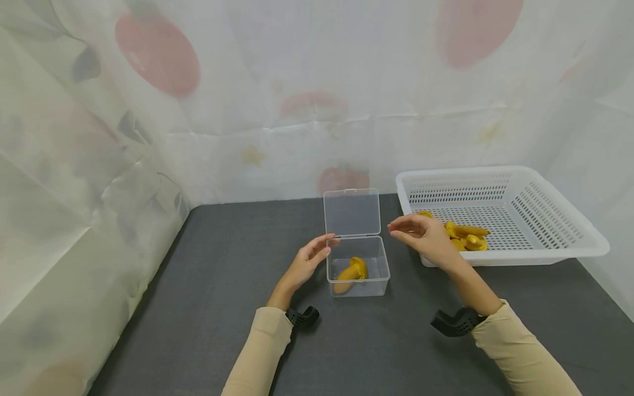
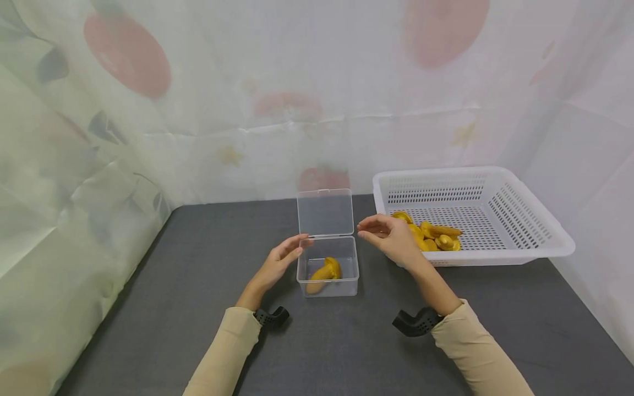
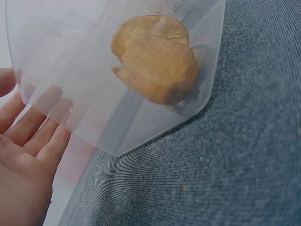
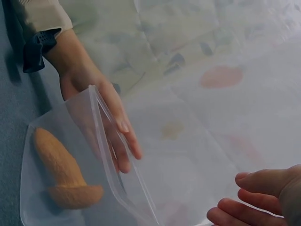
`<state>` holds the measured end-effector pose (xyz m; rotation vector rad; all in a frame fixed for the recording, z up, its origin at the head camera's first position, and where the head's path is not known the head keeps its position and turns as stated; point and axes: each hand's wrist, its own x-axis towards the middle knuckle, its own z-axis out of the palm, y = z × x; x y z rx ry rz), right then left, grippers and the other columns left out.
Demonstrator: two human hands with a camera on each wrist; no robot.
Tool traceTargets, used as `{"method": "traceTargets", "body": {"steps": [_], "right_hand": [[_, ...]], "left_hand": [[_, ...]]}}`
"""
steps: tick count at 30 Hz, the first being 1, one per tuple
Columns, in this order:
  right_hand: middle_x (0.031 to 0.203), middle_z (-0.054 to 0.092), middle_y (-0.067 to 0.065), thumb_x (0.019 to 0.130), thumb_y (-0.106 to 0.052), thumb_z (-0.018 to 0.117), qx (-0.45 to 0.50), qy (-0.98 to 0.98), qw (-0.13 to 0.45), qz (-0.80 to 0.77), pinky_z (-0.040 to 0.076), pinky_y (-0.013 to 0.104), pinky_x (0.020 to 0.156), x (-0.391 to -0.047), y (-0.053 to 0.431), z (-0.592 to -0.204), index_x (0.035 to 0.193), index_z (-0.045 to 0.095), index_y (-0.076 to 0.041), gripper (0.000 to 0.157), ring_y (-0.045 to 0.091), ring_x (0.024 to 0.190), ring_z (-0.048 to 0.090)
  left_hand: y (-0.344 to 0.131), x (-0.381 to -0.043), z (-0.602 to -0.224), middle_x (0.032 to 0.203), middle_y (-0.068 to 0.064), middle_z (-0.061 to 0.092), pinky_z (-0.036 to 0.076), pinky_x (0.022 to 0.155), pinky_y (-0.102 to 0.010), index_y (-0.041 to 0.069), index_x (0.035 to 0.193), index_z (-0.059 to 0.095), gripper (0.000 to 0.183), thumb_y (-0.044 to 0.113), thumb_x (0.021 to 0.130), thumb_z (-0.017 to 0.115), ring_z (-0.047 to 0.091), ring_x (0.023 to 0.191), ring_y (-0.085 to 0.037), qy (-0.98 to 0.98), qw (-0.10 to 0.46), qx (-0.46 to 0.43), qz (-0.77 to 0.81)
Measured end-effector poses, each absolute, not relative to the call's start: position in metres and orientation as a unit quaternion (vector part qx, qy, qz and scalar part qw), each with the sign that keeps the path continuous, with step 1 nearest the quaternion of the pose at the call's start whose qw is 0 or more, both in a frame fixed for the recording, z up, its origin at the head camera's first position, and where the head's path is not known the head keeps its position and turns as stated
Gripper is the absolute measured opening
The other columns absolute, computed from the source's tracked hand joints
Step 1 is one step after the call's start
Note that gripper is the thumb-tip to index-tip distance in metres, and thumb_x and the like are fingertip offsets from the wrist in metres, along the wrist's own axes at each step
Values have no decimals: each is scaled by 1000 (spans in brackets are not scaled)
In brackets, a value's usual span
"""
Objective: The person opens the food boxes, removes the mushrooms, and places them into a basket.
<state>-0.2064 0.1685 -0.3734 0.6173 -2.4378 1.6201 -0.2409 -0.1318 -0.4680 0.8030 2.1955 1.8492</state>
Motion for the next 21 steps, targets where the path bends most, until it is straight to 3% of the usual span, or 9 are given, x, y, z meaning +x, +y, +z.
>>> {"method": "traceTargets", "body": {"steps": [3, 13, 21], "right_hand": [[105, 69, 29, 90, -7, 66, 211, -815, 51, 537, 53, 10, 76, -206, 163, -375, 107, 67, 6, 21, -12, 85, 63], [103, 70, 28, 89, -5, 66, 231, -810, 25, 539, 55, 12, 76, -209, 149, -386, 106, 66, 6, 21, -9, 84, 65], [104, 71, 24, 90, -7, 66, 248, -818, -6, 518, 56, 16, 76, -209, 139, -390, 108, 66, 5, 21, 17, 89, 72]], "left_hand": [[-132, -241, -468, 142, -25, 50, 34, 114, -55, 4, 143, 42, 41, 12, 103, 43, 44, 136, -39, 734, 80, 272, 617], [-132, -241, -468, 142, -24, 50, 34, 115, -54, 5, 143, 42, 42, 16, 103, 44, 44, 136, -39, 728, 82, 273, 624], [-132, -241, -468, 142, -23, 51, 33, 116, -54, 6, 143, 42, 41, 16, 103, 44, 44, 137, -37, 733, 86, 264, 621]]}}
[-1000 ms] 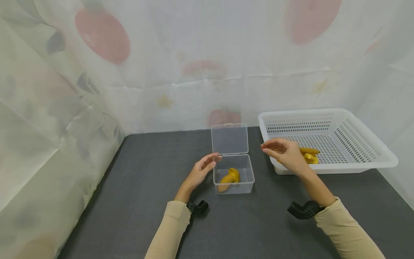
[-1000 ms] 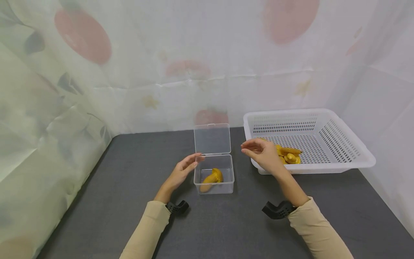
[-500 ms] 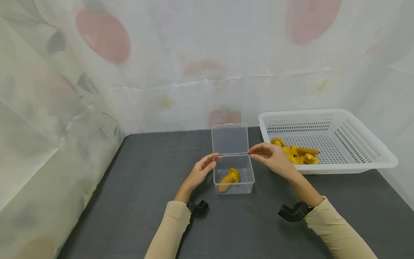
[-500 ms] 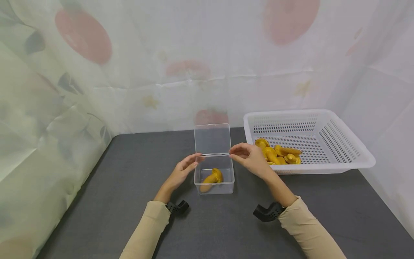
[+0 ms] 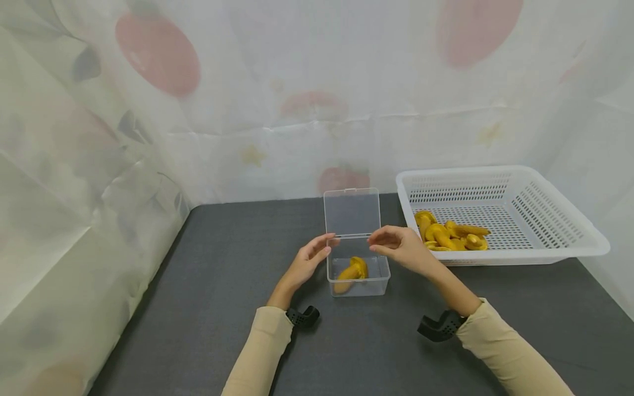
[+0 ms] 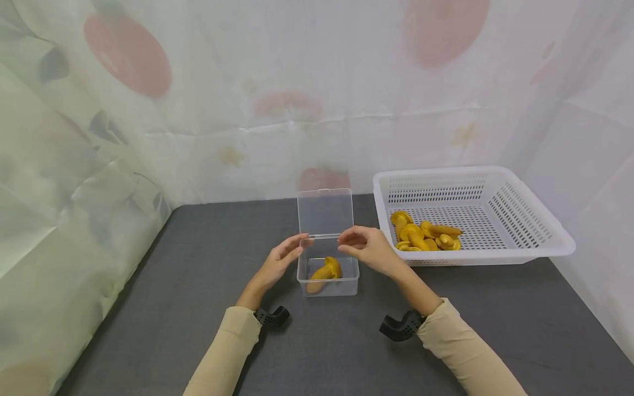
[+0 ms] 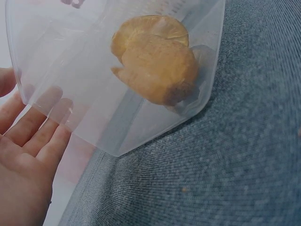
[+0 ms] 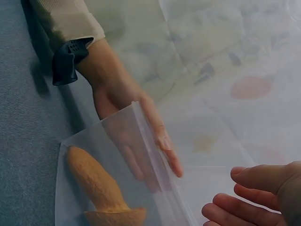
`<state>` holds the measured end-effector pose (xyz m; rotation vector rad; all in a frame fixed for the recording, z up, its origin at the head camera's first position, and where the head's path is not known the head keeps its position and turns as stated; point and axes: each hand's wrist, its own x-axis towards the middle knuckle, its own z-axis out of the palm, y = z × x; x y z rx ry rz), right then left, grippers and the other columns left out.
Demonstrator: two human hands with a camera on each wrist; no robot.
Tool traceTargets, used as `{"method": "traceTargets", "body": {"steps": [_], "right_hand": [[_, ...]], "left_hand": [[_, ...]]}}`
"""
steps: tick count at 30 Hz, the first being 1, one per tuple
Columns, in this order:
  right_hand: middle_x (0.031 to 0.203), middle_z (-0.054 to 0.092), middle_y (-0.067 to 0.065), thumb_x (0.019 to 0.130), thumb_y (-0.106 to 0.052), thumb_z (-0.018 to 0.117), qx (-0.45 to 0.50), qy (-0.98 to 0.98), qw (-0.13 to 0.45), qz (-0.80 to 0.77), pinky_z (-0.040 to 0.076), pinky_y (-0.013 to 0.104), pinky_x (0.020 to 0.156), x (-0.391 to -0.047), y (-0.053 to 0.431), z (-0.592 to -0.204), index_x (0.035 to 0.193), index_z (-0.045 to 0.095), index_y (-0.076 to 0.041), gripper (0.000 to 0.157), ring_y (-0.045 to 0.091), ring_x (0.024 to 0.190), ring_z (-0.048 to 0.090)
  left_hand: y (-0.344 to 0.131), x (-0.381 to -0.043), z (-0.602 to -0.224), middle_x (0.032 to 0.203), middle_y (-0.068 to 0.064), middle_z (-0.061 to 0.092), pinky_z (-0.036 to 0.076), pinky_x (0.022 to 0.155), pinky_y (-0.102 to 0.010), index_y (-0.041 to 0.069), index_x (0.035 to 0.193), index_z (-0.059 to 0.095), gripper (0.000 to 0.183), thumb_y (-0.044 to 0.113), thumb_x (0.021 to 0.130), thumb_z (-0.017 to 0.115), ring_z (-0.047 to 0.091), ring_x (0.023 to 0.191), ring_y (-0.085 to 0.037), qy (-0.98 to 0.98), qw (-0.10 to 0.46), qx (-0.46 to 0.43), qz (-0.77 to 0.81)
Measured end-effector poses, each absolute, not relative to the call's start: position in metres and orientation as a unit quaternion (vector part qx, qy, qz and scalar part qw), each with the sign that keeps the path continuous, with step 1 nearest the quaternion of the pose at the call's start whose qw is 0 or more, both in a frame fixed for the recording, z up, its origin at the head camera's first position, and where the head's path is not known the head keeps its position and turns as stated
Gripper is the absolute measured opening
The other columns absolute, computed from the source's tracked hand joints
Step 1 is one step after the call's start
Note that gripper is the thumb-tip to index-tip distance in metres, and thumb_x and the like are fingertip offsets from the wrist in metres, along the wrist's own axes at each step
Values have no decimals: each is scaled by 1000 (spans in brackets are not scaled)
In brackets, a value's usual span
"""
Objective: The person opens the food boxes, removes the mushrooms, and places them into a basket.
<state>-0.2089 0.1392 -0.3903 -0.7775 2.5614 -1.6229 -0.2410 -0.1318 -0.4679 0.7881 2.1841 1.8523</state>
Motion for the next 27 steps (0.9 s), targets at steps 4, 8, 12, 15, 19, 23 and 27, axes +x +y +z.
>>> {"method": "traceTargets", "body": {"steps": [4, 8, 12, 15, 19, 23, 27], "right_hand": [[104, 71, 24, 89, -6, 67, -264, 815, 20, -515, 56, 16, 77, -210, 134, -393, 108, 66, 6, 22, 20, 91, 72], [105, 71, 24, 88, -6, 67, -280, 811, 37, -512, 58, 20, 79, -210, 127, -395, 108, 66, 6, 23, 24, 94, 72], [105, 71, 23, 88, -6, 67, -298, 810, 45, -502, 59, 26, 81, -212, 120, -397, 107, 67, 5, 22, 31, 96, 71], [105, 71, 23, 88, -6, 67, -309, 814, 52, -490, 60, 28, 82, -214, 116, -399, 108, 66, 5, 23, 32, 96, 71], [106, 71, 23, 89, -9, 68, -312, 828, 62, -462, 60, 30, 83, -219, 110, -401, 111, 65, 5, 27, 32, 97, 71], [109, 69, 25, 89, -11, 68, -300, 848, 72, -431, 59, 33, 84, -220, 105, -401, 114, 64, 7, 31, 34, 100, 70], [114, 67, 27, 89, -11, 67, -279, 874, 90, -387, 58, 40, 88, -221, 101, -396, 117, 63, 9, 34, 37, 105, 67]], "left_hand": [[-132, -241, -467, 142, -23, 51, 32, 116, -55, 6, 143, 42, 42, 18, 103, 45, 44, 137, -37, 732, 88, 260, 624], [-131, -240, -467, 142, -24, 50, 31, 116, -57, 6, 143, 42, 42, 18, 103, 44, 43, 138, -38, 730, 89, 260, 625], [-131, -240, -467, 142, -24, 50, 32, 116, -55, 5, 143, 42, 41, 17, 103, 44, 43, 138, -38, 732, 90, 259, 624], [-131, -241, -467, 142, -23, 50, 33, 116, -54, 5, 143, 42, 41, 16, 103, 43, 44, 137, -37, 733, 88, 259, 622], [-131, -240, -465, 142, -24, 50, 33, 115, -55, 4, 143, 41, 41, 15, 104, 43, 43, 137, -38, 733, 87, 263, 622], [-131, -239, -465, 142, -24, 50, 34, 115, -56, 4, 144, 41, 42, 15, 103, 43, 43, 137, -38, 733, 89, 261, 622], [-131, -239, -464, 142, -24, 51, 35, 114, -56, 1, 144, 40, 42, 14, 103, 43, 45, 136, -39, 736, 85, 262, 619]]}}
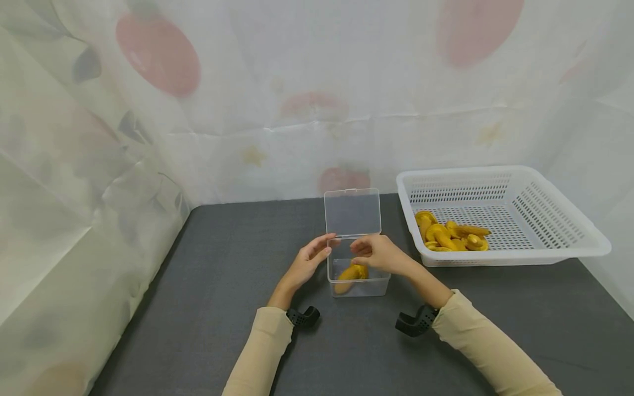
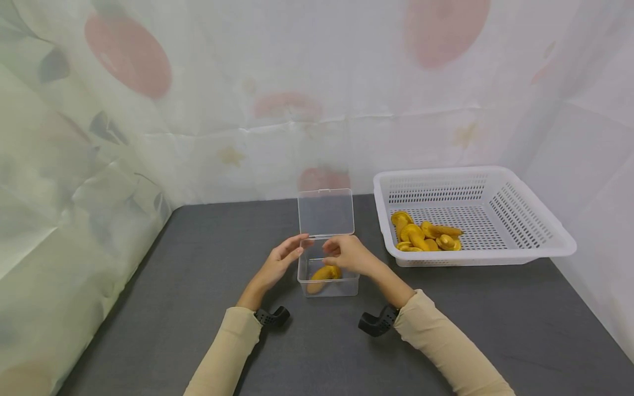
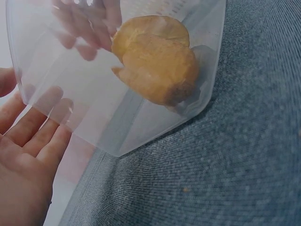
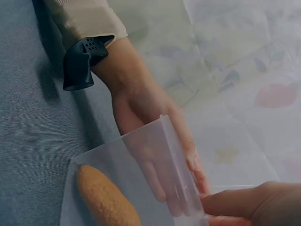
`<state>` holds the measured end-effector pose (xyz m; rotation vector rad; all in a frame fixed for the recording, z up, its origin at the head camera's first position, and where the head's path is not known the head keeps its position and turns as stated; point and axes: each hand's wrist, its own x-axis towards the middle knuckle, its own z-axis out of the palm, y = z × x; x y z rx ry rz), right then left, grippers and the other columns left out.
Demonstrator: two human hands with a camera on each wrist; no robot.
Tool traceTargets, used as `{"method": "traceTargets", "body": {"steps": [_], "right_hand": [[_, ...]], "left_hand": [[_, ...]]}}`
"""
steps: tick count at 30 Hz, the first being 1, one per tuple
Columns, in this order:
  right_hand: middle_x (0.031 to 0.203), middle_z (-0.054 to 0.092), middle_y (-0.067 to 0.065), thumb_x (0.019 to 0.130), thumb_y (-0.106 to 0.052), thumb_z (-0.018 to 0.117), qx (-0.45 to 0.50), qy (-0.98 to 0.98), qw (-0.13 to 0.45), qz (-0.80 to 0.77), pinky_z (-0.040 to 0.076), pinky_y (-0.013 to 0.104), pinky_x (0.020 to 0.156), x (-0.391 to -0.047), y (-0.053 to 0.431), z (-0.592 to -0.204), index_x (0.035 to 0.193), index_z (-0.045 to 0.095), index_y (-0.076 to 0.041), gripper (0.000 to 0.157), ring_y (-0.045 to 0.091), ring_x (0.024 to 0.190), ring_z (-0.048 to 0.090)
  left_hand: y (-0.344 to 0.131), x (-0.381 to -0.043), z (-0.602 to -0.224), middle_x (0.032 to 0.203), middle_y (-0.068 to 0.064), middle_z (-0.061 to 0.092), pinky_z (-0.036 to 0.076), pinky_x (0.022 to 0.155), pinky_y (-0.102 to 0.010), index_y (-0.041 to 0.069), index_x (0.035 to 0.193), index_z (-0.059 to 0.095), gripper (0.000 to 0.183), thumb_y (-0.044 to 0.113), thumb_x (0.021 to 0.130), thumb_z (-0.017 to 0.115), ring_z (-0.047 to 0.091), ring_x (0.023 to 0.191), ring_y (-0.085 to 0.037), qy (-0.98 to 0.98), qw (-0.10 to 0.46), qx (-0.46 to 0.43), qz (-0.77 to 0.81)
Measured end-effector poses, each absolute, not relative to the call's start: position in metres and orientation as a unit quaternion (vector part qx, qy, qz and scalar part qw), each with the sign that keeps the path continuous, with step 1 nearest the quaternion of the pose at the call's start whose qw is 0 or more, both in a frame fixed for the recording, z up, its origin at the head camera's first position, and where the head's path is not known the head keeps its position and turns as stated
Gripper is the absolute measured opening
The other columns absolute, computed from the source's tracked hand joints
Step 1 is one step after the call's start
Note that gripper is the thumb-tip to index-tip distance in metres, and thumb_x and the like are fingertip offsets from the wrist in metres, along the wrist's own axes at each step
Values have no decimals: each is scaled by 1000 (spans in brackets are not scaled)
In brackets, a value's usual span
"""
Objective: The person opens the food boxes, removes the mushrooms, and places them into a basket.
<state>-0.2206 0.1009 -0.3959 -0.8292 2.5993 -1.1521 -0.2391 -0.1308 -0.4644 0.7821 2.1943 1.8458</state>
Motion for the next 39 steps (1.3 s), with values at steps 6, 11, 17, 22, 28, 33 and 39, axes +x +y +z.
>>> {"method": "traceTargets", "body": {"steps": [6, 11, 17, 22, 28, 33, 39], "right_hand": [[118, 66, 27, 88, -12, 69, -255, 912, 119, -299, 56, 44, 92, -222, 94, -391, 120, 60, 11, 41, 37, 107, 65], [92, 71, 19, 86, -13, 72, -261, 929, 108, -238, 54, 32, 70, -220, 90, -389, 107, 67, 8, 30, 24, 78, 64], [96, 74, 17, 80, -7, 76, -252, 934, 60, -248, 59, 33, 75, -215, 88, -394, 104, 69, 6, 28, 25, 85, 70], [93, 74, 15, 76, -3, 79, -245, 930, 11, -275, 59, 33, 75, -210, 88, -403, 100, 70, 2, 26, 25, 84, 70], [95, 73, 11, 74, -3, 81, -254, 916, -32, -309, 58, 34, 75, -206, 89, -410, 100, 69, 0, 28, 24, 84, 69], [96, 73, 11, 75, -4, 80, -263, 902, -53, -338, 59, 37, 78, -204, 90, -414, 99, 69, -2, 26, 24, 85, 70], [94, 74, 10, 76, -1, 78, -259, 888, -73, -372, 59, 36, 78, -203, 90, -418, 96, 69, -3, 22, 24, 85, 70]], "left_hand": [[-130, -239, -463, 142, -25, 50, 36, 114, -52, 1, 144, 40, 42, 12, 103, 42, 45, 136, -39, 738, 83, 266, 615], [-128, -239, -462, 142, -26, 50, 35, 114, -54, 0, 144, 39, 43, 12, 103, 42, 44, 136, -40, 737, 86, 264, 616], [-128, -239, -461, 141, -26, 51, 34, 114, -55, -2, 144, 39, 43, 12, 103, 43, 44, 136, -40, 735, 85, 263, 619], [-129, -240, -463, 141, -25, 51, 36, 114, -51, 3, 143, 42, 41, 12, 103, 43, 45, 135, -40, 732, 82, 264, 622], [-131, -240, -464, 141, -26, 51, 42, 111, -29, 2, 143, 42, 41, 12, 103, 43, 45, 136, -39, 732, 78, 266, 622], [-131, -239, -463, 141, -25, 51, 41, 113, -37, 2, 143, 42, 41, 12, 103, 43, 45, 136, -39, 729, 78, 262, 627], [-131, -239, -465, 141, -25, 51, 34, 114, -56, 3, 143, 42, 41, 14, 103, 44, 44, 136, -39, 729, 80, 263, 627]]}}
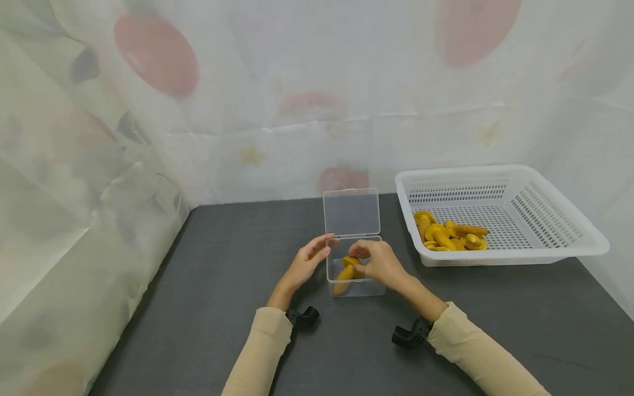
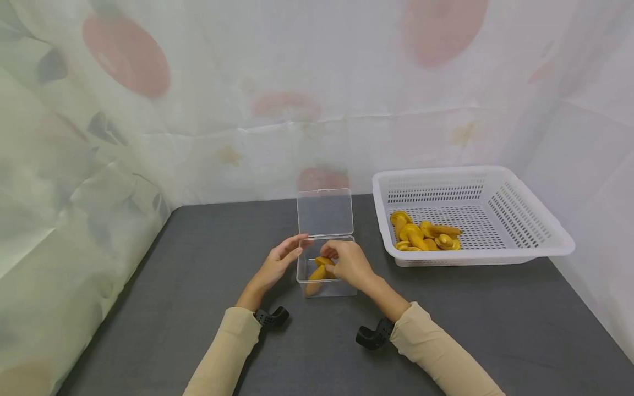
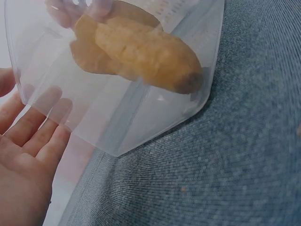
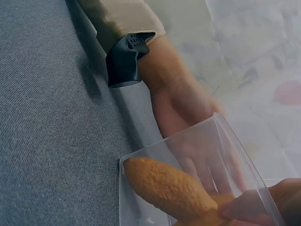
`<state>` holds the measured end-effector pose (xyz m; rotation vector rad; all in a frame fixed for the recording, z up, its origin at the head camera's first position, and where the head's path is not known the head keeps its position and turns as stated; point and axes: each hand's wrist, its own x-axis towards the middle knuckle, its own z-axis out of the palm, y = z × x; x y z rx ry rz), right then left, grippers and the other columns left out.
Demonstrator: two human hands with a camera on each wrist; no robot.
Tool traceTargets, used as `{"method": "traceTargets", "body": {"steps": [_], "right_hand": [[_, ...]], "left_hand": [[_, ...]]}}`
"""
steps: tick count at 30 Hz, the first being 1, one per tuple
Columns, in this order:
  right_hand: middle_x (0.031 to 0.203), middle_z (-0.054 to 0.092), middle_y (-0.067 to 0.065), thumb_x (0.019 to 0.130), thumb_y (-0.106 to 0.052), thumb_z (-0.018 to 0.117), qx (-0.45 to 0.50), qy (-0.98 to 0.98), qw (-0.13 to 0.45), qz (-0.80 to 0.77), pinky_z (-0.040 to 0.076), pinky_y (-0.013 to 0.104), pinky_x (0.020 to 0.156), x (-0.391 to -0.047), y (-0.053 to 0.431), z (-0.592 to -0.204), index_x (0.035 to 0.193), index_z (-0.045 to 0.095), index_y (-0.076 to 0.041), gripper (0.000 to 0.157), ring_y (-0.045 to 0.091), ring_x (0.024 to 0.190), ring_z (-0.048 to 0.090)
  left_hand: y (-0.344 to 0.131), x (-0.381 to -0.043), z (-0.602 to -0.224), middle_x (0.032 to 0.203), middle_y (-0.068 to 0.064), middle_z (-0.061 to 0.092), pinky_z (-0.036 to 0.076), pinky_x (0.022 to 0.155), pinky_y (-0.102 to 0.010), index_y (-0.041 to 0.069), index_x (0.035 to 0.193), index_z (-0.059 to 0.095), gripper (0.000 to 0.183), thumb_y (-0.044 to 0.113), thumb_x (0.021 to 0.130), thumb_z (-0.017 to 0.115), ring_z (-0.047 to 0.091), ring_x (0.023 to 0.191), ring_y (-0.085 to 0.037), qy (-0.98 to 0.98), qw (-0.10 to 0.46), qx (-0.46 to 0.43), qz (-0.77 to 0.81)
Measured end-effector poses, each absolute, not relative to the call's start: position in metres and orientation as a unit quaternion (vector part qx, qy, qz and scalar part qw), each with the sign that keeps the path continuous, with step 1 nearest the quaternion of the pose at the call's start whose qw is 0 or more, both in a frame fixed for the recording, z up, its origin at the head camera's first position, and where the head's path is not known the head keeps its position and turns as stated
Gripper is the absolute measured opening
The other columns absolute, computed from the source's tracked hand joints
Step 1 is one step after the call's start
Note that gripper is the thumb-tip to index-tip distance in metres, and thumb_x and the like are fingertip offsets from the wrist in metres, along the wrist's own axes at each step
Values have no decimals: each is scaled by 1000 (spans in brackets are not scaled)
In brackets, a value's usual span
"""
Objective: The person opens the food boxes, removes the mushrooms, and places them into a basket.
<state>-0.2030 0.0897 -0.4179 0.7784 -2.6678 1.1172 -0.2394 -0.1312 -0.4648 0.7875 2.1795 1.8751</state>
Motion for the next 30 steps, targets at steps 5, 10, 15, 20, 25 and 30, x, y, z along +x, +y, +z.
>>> {"method": "traceTargets", "body": {"steps": [5, 10, 15, 20, 25, 30], "right_hand": [[92, 73, 12, 77, 3, 76, 258, -877, 86, 397, 60, 34, 76, -203, 89, -419, 93, 69, -2, 18, 24, 83, 71], [90, 73, 13, 77, 4, 75, 255, -868, 98, 415, 60, 32, 74, -202, 89, -420, 91, 69, -1, 16, 24, 80, 71], [88, 74, 14, 77, 5, 75, 256, -861, 114, 425, 60, 31, 73, -202, 90, -422, 91, 69, -1, 16, 25, 79, 71], [88, 74, 14, 75, 6, 76, 246, -857, 139, 430, 60, 31, 71, -202, 92, -418, 91, 69, 0, 18, 26, 78, 71], [89, 74, 15, 75, 6, 76, 227, -853, 150, 446, 60, 33, 72, -201, 96, -412, 92, 69, 1, 19, 27, 79, 72], [91, 74, 16, 75, 6, 76, 209, -852, 152, 456, 61, 33, 73, -203, 101, -409, 94, 70, 0, 21, 27, 80, 71]], "left_hand": [[-131, -239, -464, 141, -26, 51, 33, 114, -58, 3, 143, 42, 42, 15, 103, 44, 44, 136, -40, 731, 79, 265, 624], [-132, -239, -464, 141, -26, 51, 34, 114, -56, 3, 143, 41, 41, 13, 103, 43, 44, 136, -40, 731, 79, 265, 624], [-131, -240, -466, 141, -25, 51, 37, 114, -50, 3, 143, 42, 41, 12, 103, 43, 46, 135, -39, 734, 76, 263, 621], [-130, -240, -466, 141, -25, 52, 41, 112, -44, 2, 143, 42, 41, 12, 103, 43, 47, 134, -39, 738, 76, 262, 617], [-131, -239, -466, 141, -25, 51, 39, 113, -48, 3, 143, 42, 42, 13, 103, 43, 46, 135, -39, 738, 80, 258, 619], [-131, -239, -466, 142, -25, 51, 36, 114, -52, 3, 144, 41, 42, 14, 103, 43, 44, 137, -38, 734, 83, 257, 623]]}}
